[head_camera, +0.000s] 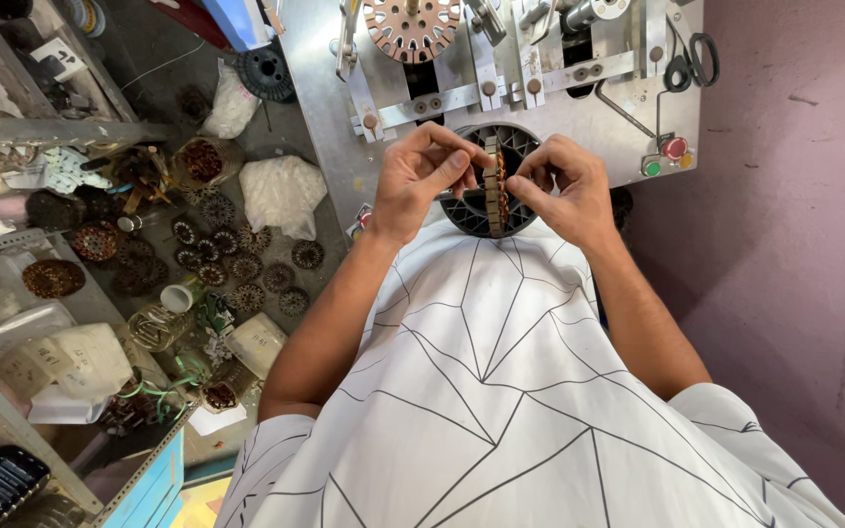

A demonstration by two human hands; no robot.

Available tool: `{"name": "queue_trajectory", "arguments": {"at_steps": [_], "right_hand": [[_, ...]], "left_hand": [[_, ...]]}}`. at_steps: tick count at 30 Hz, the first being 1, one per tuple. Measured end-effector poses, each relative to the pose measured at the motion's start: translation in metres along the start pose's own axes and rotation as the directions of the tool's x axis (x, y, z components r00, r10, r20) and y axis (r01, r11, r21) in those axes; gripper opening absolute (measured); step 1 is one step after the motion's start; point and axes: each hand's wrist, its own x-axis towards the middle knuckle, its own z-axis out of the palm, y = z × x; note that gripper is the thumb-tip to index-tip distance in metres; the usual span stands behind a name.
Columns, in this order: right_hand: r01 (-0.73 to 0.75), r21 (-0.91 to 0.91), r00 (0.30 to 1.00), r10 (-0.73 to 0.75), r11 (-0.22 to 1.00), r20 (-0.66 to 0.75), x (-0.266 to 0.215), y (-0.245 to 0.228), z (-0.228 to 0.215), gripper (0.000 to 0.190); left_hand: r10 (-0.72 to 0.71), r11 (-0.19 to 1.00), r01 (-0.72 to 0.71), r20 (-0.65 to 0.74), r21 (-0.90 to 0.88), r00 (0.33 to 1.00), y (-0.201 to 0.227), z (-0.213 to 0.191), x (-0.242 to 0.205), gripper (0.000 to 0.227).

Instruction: The person operates a coil winding machine, places a stator core into the fixture, and winds copper wire onto it. They then remove the wound stator, trim excess wire with shears, and place the finished component into a container.

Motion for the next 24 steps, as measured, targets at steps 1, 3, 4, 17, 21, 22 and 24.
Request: {"name": "queue_trajectory", "arguments": {"at_steps": [1,3,4,17,21,22,24], "right_hand": [[-0.021,0.003,1.0,0.021,1.0,-0.002,-0.001,0.002,0.001,0.016],[-0.063,0.01,0.998,0.063,0.998,-0.009,-0.002,0.003,0.001,0.015],[-0.055,0.009,0.998,0.055,0.998,-0.011,-0.003,0.003,0.001,0.015],[-0.06,-0.12,0.998,0.061,0.991,0.008,-0.003,-0.006,0.002,0.012],[-0.062,-0.14,0.997,0.069,0.988,0.041,-0.003,0.003,-0.006,0.012],[-0.086,-0.146,0.996,0.091,0.985,0.023,-0.002,0.007,-0.011,0.012],[-0.135,-0.155,0.991,0.134,0.979,-0.012,-0.001,0.019,-0.024,0.013]], "left_hand": [[-0.017,0.998,0.018,0.015,-0.066,1.0,-0.004,-0.002,-0.004,0.007],[-0.008,0.989,0.007,-0.011,-0.149,1.0,-0.012,-0.003,-0.013,0.009],[-0.006,0.982,0.001,-0.024,-0.19,1.0,-0.015,-0.003,-0.016,0.01],[-0.043,0.764,0.149,-0.182,0.628,0.982,-0.004,-0.003,-0.016,0.006],[0.026,0.598,0.058,-0.091,0.8,0.995,0.007,0.008,-0.018,0.017],[0.03,0.569,0.041,-0.07,0.822,0.997,0.009,0.01,-0.019,0.02],[-0.001,0.569,0.046,-0.055,0.821,0.998,0.014,0.012,-0.018,0.018]]}}
